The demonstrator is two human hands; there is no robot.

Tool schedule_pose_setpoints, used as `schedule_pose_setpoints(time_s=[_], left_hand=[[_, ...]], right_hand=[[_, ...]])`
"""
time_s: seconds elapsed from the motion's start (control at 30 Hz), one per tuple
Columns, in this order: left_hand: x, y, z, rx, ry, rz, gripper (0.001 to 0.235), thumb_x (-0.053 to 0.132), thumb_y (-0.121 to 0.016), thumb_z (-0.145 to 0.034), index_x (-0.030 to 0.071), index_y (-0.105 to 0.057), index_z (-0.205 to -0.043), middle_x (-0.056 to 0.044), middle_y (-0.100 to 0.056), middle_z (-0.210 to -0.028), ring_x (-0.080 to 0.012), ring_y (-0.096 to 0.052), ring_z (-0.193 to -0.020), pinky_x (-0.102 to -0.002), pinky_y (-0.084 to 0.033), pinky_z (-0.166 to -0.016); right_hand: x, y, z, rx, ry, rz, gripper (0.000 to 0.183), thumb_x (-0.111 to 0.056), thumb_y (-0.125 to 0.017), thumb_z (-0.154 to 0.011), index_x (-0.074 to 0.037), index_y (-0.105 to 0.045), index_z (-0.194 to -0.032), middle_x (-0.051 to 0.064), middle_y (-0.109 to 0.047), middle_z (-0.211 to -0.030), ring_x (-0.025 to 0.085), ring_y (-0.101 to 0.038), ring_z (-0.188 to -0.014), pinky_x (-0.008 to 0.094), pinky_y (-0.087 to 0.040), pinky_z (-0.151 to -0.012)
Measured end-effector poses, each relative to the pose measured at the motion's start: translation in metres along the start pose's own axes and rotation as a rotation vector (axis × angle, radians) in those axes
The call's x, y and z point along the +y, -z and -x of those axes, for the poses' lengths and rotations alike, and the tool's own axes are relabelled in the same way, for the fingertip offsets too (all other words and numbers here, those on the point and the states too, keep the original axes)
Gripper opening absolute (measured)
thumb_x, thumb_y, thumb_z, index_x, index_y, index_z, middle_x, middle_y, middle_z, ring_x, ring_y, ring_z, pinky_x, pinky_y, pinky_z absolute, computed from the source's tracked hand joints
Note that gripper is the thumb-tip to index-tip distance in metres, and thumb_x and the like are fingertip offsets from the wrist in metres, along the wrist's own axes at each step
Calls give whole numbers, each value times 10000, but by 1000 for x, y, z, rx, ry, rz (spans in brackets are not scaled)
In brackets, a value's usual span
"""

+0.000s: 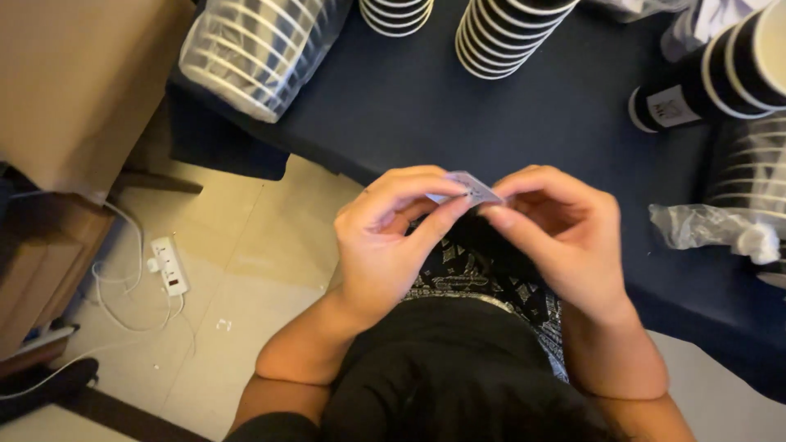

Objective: Applying adhesive brand labels to paper coffee cups.

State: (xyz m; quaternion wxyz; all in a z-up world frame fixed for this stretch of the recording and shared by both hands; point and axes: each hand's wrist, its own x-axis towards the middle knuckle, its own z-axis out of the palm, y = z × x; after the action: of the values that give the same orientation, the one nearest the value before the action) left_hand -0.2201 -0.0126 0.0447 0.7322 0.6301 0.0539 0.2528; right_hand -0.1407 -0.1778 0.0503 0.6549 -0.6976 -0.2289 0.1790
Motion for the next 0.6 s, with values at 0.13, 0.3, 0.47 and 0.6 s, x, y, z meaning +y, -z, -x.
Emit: schedule_pose_setpoints(time_s=[0.13,0.3,0.47,0.6], left_hand=[[4,2,-2,-166,-32,-208,146,11,-685,-1009,98,-746,-1109,-126,-761,-1191,-202,-745,-1132,-300,-577,-1107],[-4,-5,0,-115,-28,-73,130,-74,-728,-941,17,-737,-1034,-143,-751,-1065,-212,-736,-1034,-304,-627,-1017],[2,-7,1,-106,89,-15,120,-36,-768,-900,22,-745,-1002,-143,-756,-1024,-197,-742,-986,-261,-645,-906],[9,-9,0,-86,258,87,139,4,-786,-877,15,-750,-1010,-142,-753,-1021,-181,-750,-945,-247,-654,-904]], right_hand=[[2,5,2,62,-25,61,66,-5,-700,-967,10,-683,-1029,116,-699,-931,139,-655,-845,231,-544,-827],[-1,4,4,51,16,49,34,39,-694,-954,44,-675,-982,166,-696,-905,187,-669,-817,249,-555,-803],[-9,5,8,54,-28,58,17,52,-701,-931,57,-699,-947,177,-720,-885,187,-682,-795,243,-553,-768],[-15,5,10,61,-32,83,17,75,-693,-919,72,-708,-928,188,-722,-860,201,-686,-779,250,-549,-745]])
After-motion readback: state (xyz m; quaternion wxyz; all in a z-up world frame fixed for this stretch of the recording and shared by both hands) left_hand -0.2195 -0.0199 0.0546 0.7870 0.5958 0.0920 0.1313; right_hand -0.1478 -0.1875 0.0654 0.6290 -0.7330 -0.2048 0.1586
